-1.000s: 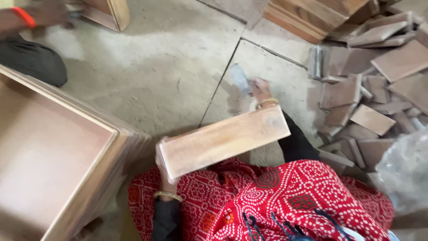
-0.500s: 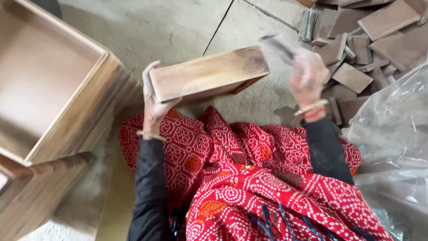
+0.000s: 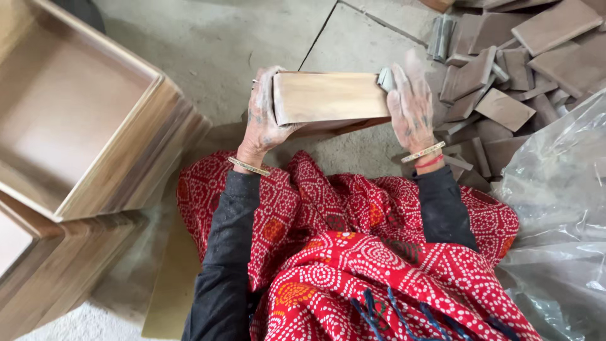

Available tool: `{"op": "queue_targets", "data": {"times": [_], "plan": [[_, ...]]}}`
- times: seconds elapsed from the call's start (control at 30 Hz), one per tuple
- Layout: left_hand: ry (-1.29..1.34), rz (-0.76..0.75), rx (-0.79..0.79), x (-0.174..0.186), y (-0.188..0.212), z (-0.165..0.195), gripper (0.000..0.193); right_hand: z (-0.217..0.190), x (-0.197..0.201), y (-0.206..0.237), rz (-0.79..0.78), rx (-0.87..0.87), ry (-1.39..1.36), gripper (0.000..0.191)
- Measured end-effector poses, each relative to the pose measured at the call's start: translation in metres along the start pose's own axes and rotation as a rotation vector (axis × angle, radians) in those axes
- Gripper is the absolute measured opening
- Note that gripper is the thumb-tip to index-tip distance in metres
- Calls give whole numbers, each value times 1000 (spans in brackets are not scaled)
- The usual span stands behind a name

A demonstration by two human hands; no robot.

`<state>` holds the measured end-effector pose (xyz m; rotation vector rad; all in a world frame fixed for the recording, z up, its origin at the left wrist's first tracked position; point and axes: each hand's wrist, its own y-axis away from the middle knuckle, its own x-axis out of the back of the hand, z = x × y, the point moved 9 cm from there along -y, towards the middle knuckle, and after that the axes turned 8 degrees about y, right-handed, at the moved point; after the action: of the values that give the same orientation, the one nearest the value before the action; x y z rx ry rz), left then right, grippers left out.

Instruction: The person sits on the floor of a woodworking workshop and sands wooden box components. They hold a rectangular wood piece on their lap and rub a sanding block by hand over its edges and surfaces, turning the piece to reach different sides, then sand the edges of a square box frame.

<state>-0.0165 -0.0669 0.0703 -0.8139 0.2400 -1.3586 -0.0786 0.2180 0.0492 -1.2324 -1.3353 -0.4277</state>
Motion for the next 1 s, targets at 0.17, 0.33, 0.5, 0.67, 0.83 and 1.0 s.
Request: {"op": "queue_targets", "data": {"times": [0.17, 0.33, 0.5, 0.67, 0.83, 1.0], "plan": [[-87, -81, -75, -34, -18, -10, 87, -43, 4, -6, -38, 115, -64, 70], [-258, -182, -230, -71, -14, -4, 79, -114, 5, -8, 50, 268, -226, 75], [-68, -151, 78, -33, -8, -14, 75, -70, -2, -1, -11, 141, -128, 69], [-156, -100, -144, -26, -16, 8, 85, -1, 5, -3, -68, -27, -143, 74], [-142, -166, -214, -77, -18, 10, 75, -76, 12, 6, 133, 313, -340, 76], [-131, -302, -153, -85, -17, 8, 71, -71, 19, 1, 64, 232, -256, 80]]}}
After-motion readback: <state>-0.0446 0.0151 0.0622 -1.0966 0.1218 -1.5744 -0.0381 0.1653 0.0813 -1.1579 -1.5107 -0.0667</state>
